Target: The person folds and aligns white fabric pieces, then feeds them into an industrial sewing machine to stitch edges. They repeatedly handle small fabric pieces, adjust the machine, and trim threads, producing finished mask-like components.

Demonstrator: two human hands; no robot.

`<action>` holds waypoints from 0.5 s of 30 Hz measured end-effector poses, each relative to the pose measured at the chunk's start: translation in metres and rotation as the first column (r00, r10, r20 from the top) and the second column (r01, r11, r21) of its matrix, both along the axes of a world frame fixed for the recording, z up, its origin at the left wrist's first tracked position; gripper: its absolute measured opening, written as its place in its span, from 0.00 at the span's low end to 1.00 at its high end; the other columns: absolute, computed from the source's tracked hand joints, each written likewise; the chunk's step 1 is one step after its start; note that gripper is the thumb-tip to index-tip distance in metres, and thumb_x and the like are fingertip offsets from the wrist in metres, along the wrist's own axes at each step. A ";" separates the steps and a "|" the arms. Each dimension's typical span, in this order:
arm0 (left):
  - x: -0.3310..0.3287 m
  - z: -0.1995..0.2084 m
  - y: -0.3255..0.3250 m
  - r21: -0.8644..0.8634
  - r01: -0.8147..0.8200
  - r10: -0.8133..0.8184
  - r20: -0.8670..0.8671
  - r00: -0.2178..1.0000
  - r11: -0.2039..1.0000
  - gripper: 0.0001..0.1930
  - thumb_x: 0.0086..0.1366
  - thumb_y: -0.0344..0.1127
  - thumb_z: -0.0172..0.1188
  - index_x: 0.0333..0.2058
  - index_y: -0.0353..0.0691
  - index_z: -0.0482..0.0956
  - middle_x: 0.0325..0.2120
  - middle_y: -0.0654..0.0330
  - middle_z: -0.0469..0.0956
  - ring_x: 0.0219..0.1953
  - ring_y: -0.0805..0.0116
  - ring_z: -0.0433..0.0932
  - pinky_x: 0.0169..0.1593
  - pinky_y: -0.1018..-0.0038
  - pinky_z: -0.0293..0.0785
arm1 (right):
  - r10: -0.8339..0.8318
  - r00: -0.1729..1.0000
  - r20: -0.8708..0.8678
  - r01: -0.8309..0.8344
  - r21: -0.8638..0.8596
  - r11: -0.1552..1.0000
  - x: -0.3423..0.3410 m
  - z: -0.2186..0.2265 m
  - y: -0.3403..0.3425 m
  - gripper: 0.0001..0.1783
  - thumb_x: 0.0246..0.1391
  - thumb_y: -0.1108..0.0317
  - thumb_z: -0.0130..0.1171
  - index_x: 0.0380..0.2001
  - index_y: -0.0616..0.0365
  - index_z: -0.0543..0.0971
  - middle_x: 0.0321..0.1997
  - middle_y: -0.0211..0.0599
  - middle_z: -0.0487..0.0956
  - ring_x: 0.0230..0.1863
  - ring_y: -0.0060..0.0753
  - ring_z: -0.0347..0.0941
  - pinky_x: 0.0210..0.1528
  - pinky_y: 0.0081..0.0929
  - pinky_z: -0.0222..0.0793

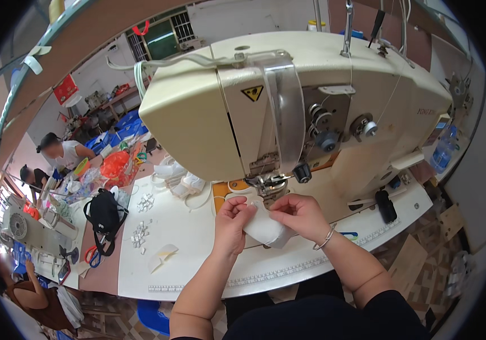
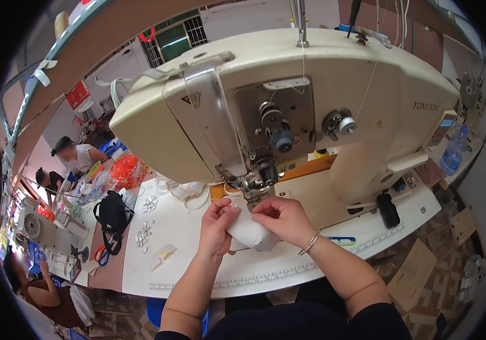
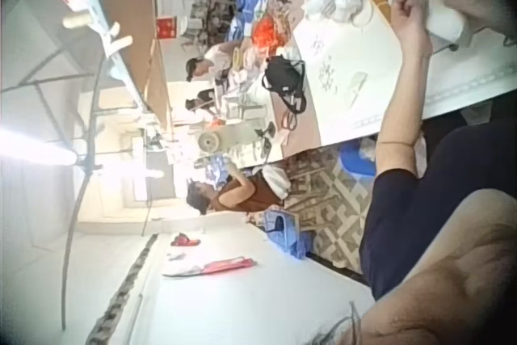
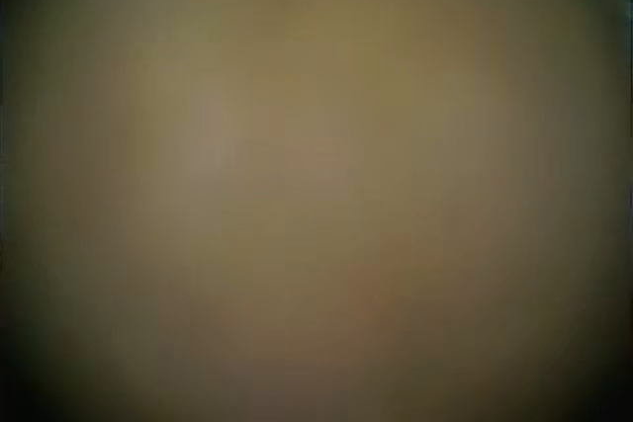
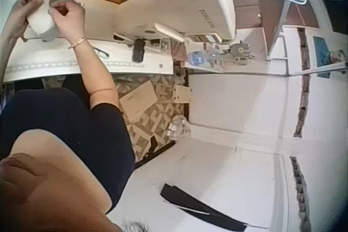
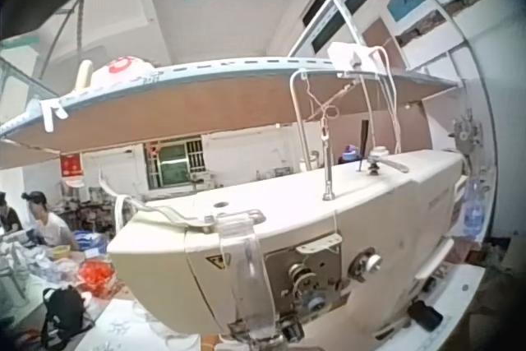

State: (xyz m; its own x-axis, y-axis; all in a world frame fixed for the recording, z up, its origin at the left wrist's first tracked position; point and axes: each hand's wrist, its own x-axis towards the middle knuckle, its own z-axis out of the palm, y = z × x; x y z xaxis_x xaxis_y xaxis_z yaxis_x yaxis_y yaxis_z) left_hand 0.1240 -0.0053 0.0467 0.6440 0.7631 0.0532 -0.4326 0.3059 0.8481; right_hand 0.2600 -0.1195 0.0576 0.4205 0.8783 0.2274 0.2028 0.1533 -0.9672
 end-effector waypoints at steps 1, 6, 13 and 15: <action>0.007 0.004 0.003 -0.039 -0.009 0.009 0.018 1.000 0.999 0.13 0.53 0.24 0.60 0.36 0.37 0.69 0.25 0.64 0.73 0.27 0.77 0.72 0.34 0.80 0.71 | -0.036 0.999 -0.018 0.037 0.021 0.999 0.004 0.002 0.003 0.08 0.44 0.70 0.63 0.29 0.60 0.77 0.26 0.30 0.78 0.30 0.19 0.74 0.35 0.17 0.70; 0.030 0.013 0.019 -0.182 -0.014 0.017 0.017 1.000 0.983 0.13 0.52 0.22 0.60 0.36 0.38 0.67 0.23 0.64 0.72 0.27 0.75 0.73 0.34 0.79 0.72 | -0.146 0.989 -0.032 0.146 0.015 0.989 0.012 0.012 0.011 0.10 0.41 0.69 0.65 0.26 0.59 0.75 0.25 0.30 0.78 0.28 0.19 0.75 0.33 0.17 0.71; 0.024 0.015 0.018 -0.168 -0.003 0.004 0.007 1.000 0.986 0.12 0.52 0.22 0.58 0.35 0.39 0.68 0.26 0.62 0.74 0.29 0.71 0.75 0.36 0.76 0.73 | -0.171 0.985 0.001 0.171 0.054 0.984 0.005 0.016 0.007 0.11 0.40 0.69 0.66 0.26 0.60 0.74 0.25 0.31 0.78 0.27 0.20 0.75 0.32 0.18 0.71; 0.028 0.017 0.020 -0.180 0.002 -0.002 0.000 1.000 0.984 0.11 0.52 0.22 0.57 0.34 0.39 0.68 0.27 0.61 0.74 0.30 0.70 0.75 0.36 0.76 0.73 | -0.205 0.978 -0.023 0.206 0.037 0.978 0.009 0.021 0.006 0.11 0.40 0.69 0.66 0.26 0.60 0.74 0.25 0.31 0.78 0.27 0.19 0.75 0.32 0.18 0.71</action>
State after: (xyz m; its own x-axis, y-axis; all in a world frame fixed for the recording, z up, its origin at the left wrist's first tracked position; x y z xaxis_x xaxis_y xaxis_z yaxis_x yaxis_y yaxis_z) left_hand 0.1525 0.0144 0.0636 0.6459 0.7587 -0.0850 -0.4319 0.4549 0.7788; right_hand 0.2691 -0.1131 0.0789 0.5956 0.7634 0.2500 0.2157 0.1478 -0.9652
